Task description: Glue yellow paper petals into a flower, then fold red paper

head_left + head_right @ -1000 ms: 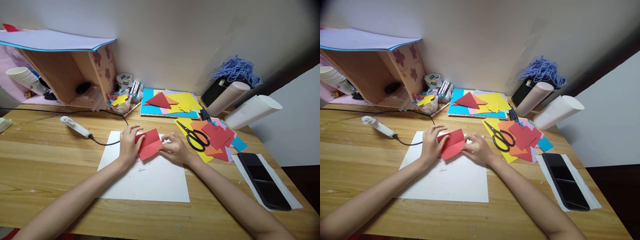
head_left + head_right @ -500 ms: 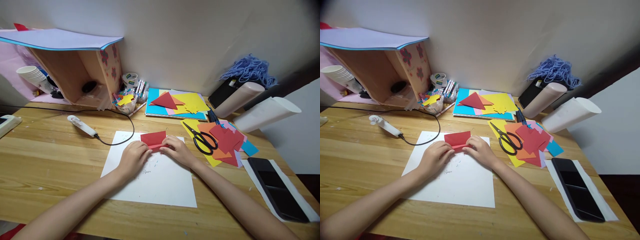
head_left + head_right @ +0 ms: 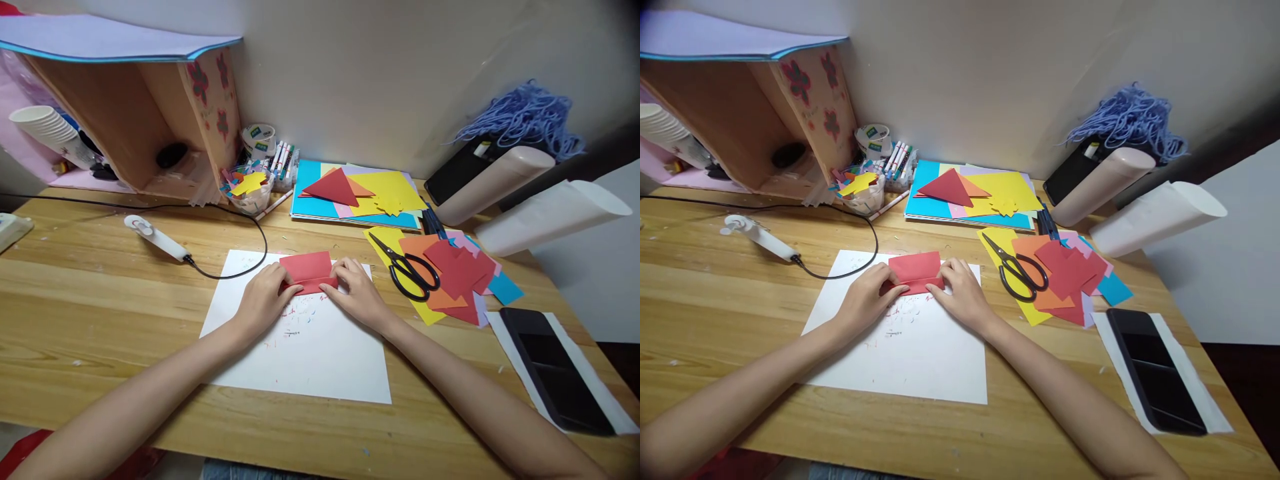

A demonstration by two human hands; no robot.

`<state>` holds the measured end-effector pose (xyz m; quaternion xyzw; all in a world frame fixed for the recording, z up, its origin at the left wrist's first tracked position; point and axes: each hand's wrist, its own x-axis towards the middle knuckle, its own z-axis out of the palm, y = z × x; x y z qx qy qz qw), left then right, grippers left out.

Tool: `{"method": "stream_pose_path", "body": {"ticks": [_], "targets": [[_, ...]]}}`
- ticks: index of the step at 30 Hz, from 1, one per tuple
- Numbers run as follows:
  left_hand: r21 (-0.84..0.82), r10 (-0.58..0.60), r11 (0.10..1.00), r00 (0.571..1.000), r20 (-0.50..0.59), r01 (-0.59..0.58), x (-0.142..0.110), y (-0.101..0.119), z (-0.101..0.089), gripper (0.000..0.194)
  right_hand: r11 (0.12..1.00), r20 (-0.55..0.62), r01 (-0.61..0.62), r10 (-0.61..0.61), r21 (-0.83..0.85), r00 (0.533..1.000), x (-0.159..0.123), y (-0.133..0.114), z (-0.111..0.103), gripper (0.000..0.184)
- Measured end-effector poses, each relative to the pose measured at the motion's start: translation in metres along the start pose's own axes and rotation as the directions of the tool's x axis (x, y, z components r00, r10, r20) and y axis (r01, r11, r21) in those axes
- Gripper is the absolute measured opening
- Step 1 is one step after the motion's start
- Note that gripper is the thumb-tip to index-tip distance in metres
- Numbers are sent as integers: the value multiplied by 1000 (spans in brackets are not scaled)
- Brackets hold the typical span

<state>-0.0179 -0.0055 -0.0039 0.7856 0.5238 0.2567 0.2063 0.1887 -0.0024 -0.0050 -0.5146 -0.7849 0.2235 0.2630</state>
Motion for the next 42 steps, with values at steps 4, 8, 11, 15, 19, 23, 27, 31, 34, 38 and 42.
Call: {"method": "stream_pose_path", "body": {"ticks": [4,8,11,15,19,23,27,31,34,38,42], "targets": [[-4,2,1000,1000,6,-2,0,0,0,16,1000,-25,-12,12,-16,1000,-1,0,2,19],[-13,6,1000,1000,4,-6,1,-1,2,16,999,-48,-37,35,-40,998,-2,0,4,22],[-10,-7,1000,1000,2,8,2,-3,3,16,996,-64,-60,56,-67,996,-3,-1,6,23],[-24,-32,999,999,14,33,3,-3,3,15,991,-86,-70,61,-110,994,-5,-2,7,23],[-47,-27,998,999,17,28,3,-3,2,14,982,-70,-64,53,-178,996,-5,-2,7,22],[-41,-17,999,1000,22,18,3,-4,2,13,967,-63,-43,28,-252,998,-5,-1,9,20],[-37,-7,999,1000,21,8,3,-4,3,13,944,-77,-25,-1,-329,997,-5,-1,11,18],[-30,0,1000,1000,31,1,4,-5,3,13,926,-76,-40,13,-375,997,-4,-2,12,20],[-14,5,1000,999,43,-4,4,-4,3,12,936,-81,-55,28,-348,996,-5,-1,12,21],[50,42,998,999,14,-42,4,-2,2,8,950,-115,-108,77,-291,990,-6,0,10,22],[204,255,942,964,78,-266,5,1,-2,14,961,-108,-35,6,-276,994,-6,-1,6,19]]}}
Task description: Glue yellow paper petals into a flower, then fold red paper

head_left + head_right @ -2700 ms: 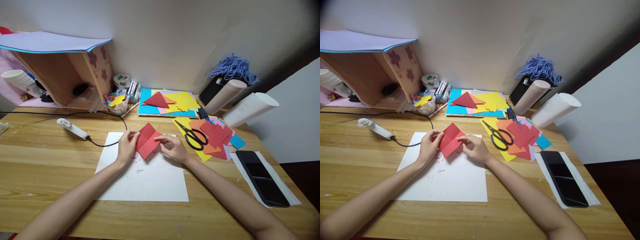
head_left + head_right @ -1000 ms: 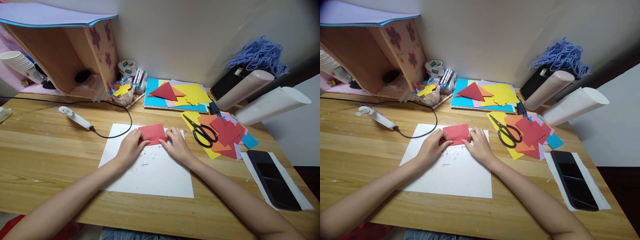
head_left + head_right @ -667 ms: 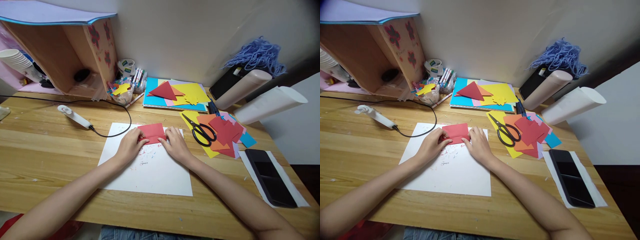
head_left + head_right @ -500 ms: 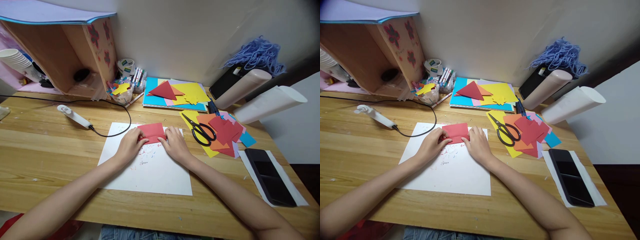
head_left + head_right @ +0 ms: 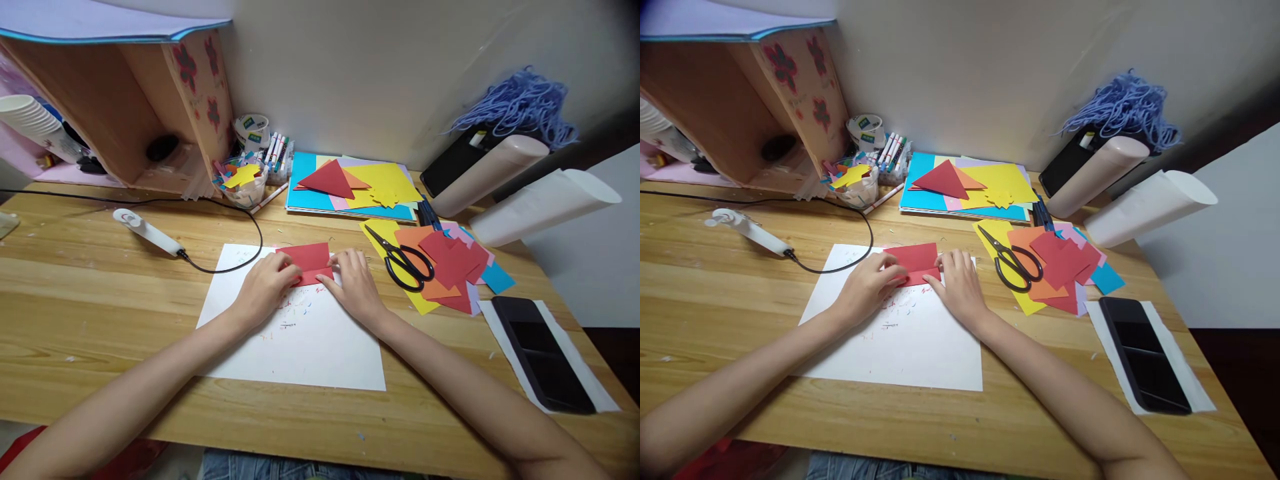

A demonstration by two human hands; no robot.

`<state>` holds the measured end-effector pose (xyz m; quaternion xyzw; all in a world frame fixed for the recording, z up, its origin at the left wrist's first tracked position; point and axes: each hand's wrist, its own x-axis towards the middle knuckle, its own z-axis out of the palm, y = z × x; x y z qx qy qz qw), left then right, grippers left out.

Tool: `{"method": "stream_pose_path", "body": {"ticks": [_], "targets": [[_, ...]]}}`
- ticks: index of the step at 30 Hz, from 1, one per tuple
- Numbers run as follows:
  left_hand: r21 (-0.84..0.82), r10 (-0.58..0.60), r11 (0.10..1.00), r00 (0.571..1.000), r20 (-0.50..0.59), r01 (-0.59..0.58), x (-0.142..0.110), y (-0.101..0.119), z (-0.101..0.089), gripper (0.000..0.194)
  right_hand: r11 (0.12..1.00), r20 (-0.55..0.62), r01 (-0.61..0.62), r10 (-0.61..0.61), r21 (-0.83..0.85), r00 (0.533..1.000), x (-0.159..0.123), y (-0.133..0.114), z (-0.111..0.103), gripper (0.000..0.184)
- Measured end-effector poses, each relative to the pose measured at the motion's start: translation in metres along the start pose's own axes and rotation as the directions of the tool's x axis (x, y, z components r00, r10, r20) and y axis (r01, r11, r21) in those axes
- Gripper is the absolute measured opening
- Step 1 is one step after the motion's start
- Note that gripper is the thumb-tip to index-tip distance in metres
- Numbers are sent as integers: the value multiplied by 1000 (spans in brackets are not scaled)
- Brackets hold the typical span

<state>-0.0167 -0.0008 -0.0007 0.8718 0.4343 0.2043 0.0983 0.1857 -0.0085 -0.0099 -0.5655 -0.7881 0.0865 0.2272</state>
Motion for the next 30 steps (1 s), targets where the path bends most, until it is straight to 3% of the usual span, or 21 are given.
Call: {"method": "stream_pose_path", "body": {"ticks": [4,11,20,22,26,30], "targets": [[111,251,957,957,147,-268,-1,2,-2,27,976,-64,176,-185,-125,981,-2,1,0,14],[261,375,875,913,164,-407,-8,4,3,26,861,-137,413,-467,-297,874,-3,11,-2,12],[168,393,895,908,144,-414,-24,-16,-14,35,836,-115,467,-514,-287,850,1,20,-11,11],[136,371,911,918,142,-389,-25,-18,-15,36,803,-108,531,-573,-270,812,0,19,-12,17],[114,350,922,922,167,-371,-25,-17,-15,39,723,18,669,-677,-169,736,-3,10,-12,27],[90,337,931,926,167,-355,-27,-20,-16,38,770,18,629,-631,-102,775,-3,6,-14,22]]}}
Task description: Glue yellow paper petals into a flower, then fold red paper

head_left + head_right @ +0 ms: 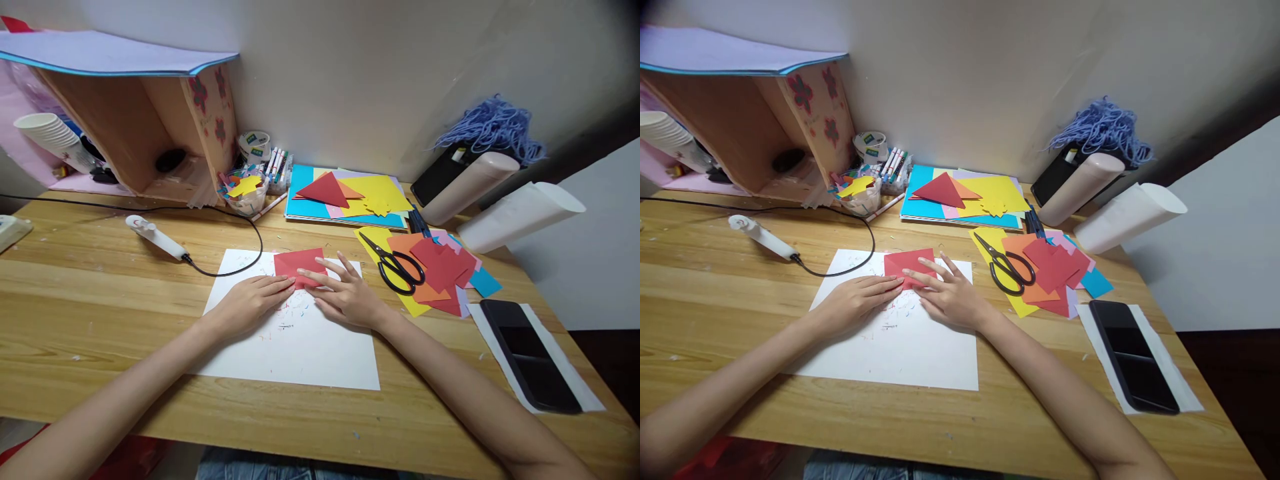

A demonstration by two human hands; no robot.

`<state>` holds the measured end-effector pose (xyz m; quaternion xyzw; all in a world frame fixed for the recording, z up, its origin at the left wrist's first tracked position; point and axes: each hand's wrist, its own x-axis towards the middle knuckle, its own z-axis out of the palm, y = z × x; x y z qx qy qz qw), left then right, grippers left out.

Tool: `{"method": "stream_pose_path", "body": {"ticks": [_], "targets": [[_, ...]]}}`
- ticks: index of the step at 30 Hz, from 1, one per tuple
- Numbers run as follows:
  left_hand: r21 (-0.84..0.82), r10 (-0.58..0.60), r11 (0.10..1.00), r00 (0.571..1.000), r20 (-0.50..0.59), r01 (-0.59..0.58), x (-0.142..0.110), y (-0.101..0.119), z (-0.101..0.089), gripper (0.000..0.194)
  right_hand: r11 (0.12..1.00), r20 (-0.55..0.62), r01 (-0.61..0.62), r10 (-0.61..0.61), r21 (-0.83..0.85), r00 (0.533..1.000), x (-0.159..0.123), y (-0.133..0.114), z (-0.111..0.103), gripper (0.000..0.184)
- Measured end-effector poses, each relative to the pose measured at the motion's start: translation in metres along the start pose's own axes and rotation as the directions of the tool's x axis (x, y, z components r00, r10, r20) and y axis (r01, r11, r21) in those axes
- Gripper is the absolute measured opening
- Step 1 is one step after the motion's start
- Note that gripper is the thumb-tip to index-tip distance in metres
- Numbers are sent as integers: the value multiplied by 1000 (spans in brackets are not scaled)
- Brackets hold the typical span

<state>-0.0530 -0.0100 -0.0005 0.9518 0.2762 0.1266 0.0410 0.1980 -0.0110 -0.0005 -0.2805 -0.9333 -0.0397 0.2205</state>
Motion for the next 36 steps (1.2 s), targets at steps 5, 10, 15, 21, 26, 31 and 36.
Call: {"method": "stream_pose_path", "body": {"ticks": [5,10,15,21,26,31,36], "targets": [[-41,15,999,1000,-1,-15,-12,-7,0,40,999,-37,-15,16,33,999,-5,15,-8,19],[-41,-2,999,1000,-22,1,-22,-11,-2,40,998,-115,-2,9,61,993,-16,34,-9,23],[-58,-11,998,998,-58,8,-17,-3,-9,32,988,-207,-61,91,145,974,-15,29,-3,13],[-22,-200,980,977,-74,199,10,10,-8,27,955,-54,-140,160,259,986,-3,17,8,21],[-79,-236,971,947,-218,224,31,11,-4,21,807,-106,-324,426,494,899,2,14,3,15],[-506,-514,784,833,-205,359,47,20,-20,22,376,8,-446,757,812,653,13,11,-8,21],[-464,-599,746,786,-154,478,51,22,-8,23,193,231,-571,777,798,585,17,17,1,27]]}}
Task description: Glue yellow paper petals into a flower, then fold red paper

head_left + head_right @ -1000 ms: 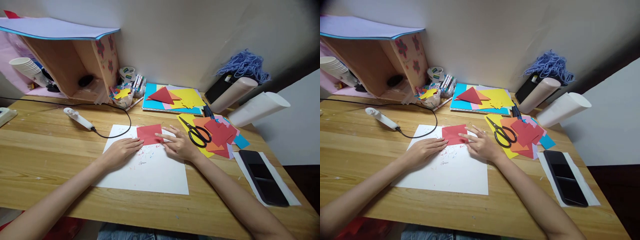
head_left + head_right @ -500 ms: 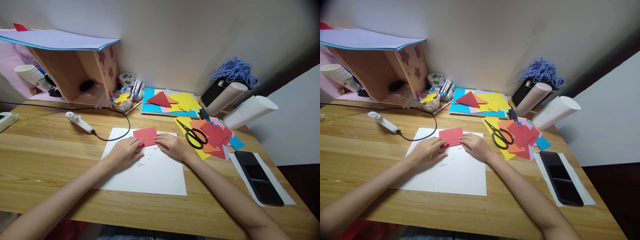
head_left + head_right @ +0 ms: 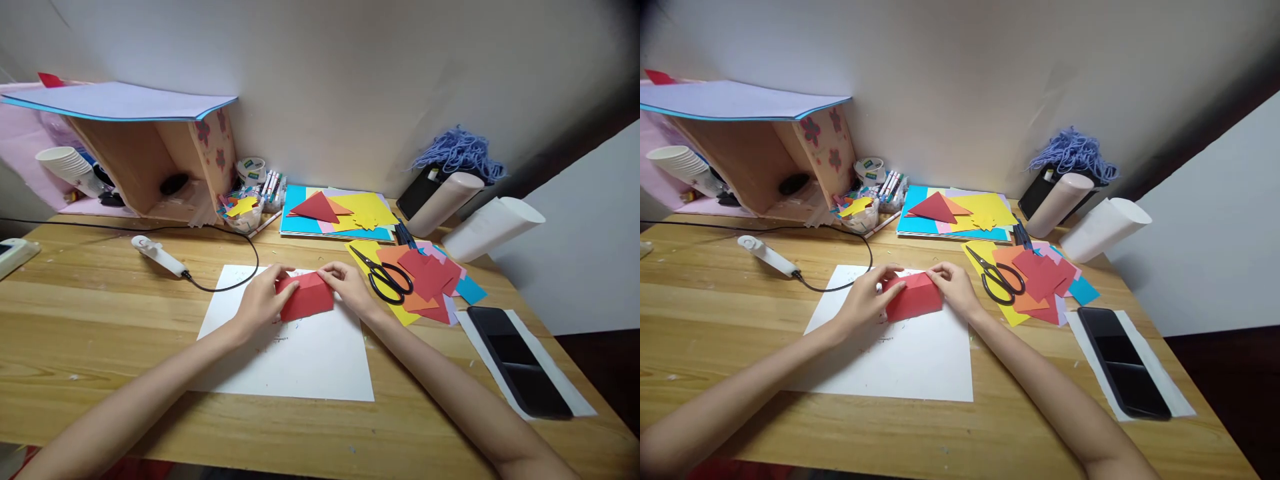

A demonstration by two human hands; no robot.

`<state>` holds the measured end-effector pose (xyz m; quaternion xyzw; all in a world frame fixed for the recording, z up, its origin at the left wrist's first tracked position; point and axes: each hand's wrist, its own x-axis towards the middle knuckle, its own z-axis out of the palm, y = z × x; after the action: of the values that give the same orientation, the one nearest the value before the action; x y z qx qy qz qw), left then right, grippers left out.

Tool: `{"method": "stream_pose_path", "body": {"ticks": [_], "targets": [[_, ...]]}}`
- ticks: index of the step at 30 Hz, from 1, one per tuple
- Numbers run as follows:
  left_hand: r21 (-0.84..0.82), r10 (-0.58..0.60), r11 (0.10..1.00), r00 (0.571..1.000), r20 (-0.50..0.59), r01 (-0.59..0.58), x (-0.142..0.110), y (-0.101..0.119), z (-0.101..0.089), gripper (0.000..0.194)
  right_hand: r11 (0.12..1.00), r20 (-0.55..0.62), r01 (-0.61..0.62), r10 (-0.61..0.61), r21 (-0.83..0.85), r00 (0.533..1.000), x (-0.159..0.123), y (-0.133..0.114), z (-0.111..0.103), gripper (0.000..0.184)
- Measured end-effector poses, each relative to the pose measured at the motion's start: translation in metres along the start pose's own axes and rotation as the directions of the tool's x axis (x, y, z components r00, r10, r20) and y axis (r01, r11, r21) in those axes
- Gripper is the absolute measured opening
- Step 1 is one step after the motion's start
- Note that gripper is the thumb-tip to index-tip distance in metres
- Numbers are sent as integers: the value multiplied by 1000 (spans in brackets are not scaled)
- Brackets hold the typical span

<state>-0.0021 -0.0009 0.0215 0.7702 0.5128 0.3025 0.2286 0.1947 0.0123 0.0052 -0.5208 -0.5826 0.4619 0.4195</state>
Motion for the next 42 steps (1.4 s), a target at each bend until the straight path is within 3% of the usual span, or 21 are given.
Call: {"method": "stream_pose_path", "body": {"ticks": [5,11,16,19,25,29,42], "targets": [[231,201,950,978,53,-207,-6,-14,18,18,988,-44,-27,20,-151,999,4,11,3,25],[366,297,868,941,159,-336,-9,-18,22,26,932,-34,122,-141,-341,989,-6,17,5,19],[394,333,835,923,194,-384,-8,-18,22,30,761,86,406,-424,-506,901,-16,18,5,21],[375,339,843,922,188,-386,-7,-19,23,29,639,194,517,-507,-569,840,-19,19,6,26],[360,318,850,919,231,-385,-7,-18,22,28,511,328,615,-543,-601,773,-19,20,6,28],[345,315,857,919,236,-382,-7,-17,23,30,459,368,634,-544,-622,754,-19,19,7,28],[428,302,789,885,354,-440,-3,-16,21,33,439,421,651,-513,-619,748,-16,16,3,29]]}}
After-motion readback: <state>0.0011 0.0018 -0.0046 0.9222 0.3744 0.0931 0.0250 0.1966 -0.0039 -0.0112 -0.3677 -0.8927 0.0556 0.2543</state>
